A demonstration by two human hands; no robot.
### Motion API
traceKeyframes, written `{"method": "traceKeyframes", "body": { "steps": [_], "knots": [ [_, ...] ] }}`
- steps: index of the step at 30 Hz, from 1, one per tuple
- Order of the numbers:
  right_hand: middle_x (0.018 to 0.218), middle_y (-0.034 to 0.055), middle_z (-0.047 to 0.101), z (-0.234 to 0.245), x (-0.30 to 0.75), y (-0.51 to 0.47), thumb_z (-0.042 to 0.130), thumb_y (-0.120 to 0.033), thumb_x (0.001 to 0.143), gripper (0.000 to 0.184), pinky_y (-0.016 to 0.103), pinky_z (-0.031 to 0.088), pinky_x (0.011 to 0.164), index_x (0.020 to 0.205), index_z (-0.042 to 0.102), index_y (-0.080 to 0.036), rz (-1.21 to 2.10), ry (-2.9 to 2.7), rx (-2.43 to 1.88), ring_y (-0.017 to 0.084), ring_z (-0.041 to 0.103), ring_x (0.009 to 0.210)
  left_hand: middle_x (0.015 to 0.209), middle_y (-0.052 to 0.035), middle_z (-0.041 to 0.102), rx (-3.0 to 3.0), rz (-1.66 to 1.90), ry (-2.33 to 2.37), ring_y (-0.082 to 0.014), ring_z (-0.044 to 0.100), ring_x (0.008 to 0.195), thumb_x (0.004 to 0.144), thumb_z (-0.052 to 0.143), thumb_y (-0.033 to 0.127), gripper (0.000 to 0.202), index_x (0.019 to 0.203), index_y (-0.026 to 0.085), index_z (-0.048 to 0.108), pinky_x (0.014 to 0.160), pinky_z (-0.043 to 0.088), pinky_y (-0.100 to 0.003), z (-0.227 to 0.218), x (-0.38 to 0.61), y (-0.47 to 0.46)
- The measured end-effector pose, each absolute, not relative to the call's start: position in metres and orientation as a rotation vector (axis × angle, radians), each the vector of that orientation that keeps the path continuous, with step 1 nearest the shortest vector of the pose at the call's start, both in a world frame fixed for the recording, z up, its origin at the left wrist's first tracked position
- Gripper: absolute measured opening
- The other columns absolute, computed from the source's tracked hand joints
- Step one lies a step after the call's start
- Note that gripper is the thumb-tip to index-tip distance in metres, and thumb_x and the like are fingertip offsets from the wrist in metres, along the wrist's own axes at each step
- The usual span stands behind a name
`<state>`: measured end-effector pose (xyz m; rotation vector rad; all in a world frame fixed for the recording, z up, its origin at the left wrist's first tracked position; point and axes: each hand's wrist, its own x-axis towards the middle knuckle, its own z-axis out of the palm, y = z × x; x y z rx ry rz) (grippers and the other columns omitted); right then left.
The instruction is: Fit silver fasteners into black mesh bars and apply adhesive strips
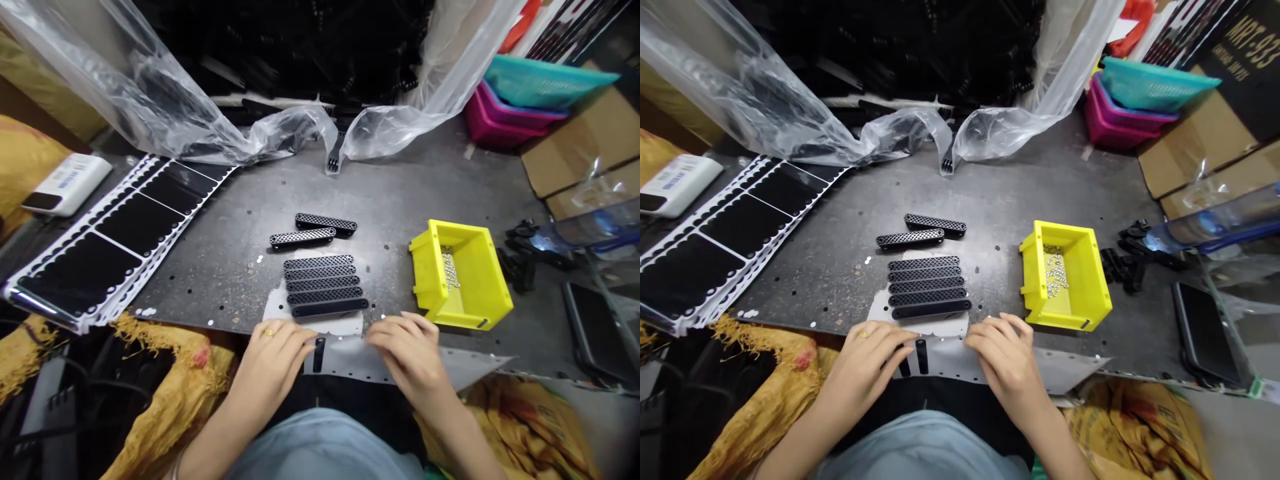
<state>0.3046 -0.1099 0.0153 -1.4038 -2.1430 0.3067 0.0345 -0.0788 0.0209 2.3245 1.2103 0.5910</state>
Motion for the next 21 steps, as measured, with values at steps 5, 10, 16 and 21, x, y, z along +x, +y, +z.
{"method": "traceKeyframes", "body": {
  "steps": [5, 10, 16, 21],
  "knots": [
    [0.101, 0.0078, 0.073, 0.002, 0.252, -0.115, 0.069, -0.014, 0.094, 0.037, 0.036, 0.048, 0.086, 0.13, 0.069, -0.022, 0.084, -1.987, -1.324, 0.022, 0.068, 0.097, 0.089, 0.0028, 0.071, 2.142, 0.626, 1.243, -0.0184, 0.062, 0.09, 0.105, 0.048, 0.018, 0.018, 0.097, 0.025, 0.063, 0.094, 0.033, -0.039, 0.018, 0.047, -0.082],
    [0.105, 0.0088, 0.069, 0.009, 0.246, -0.125, 0.062, -0.007, 0.095, 0.034, 0.036, 0.059, 0.086, 0.124, 0.071, -0.023, 0.59, -1.894, -1.043, 0.021, 0.07, 0.101, 0.079, 0.0027, 0.066, 2.011, 0.829, 1.351, -0.0173, 0.059, 0.077, 0.104, 0.049, 0.019, 0.018, 0.09, 0.024, 0.058, 0.084, 0.036, -0.036, 0.013, 0.048, -0.084],
    [0.107, 0.0051, 0.058, 0.029, 0.282, -0.107, 0.059, -0.026, 0.102, 0.017, 0.027, 0.058, 0.057, 0.118, 0.063, -0.028, 1.134, -1.421, -1.173, 0.011, 0.065, 0.066, 0.077, 0.0031, 0.07, 2.333, 0.937, 1.43, -0.0157, 0.06, 0.069, 0.1, 0.059, 0.015, 0.01, 0.103, 0.024, 0.064, 0.08, 0.034, -0.036, -0.011, 0.051, -0.085],
    [0.115, 0.0088, 0.068, 0.024, 0.263, -0.054, 0.056, -0.015, 0.103, 0.047, 0.034, 0.055, 0.086, 0.148, 0.054, -0.028, 0.561, -2.035, -1.257, 0.019, 0.068, 0.102, 0.101, -0.0039, 0.077, 2.271, 1.009, 1.636, -0.0233, 0.069, 0.097, 0.095, 0.069, 0.025, 0.015, 0.11, 0.025, 0.064, 0.095, 0.037, -0.041, -0.004, 0.033, -0.075]
  ]
}}
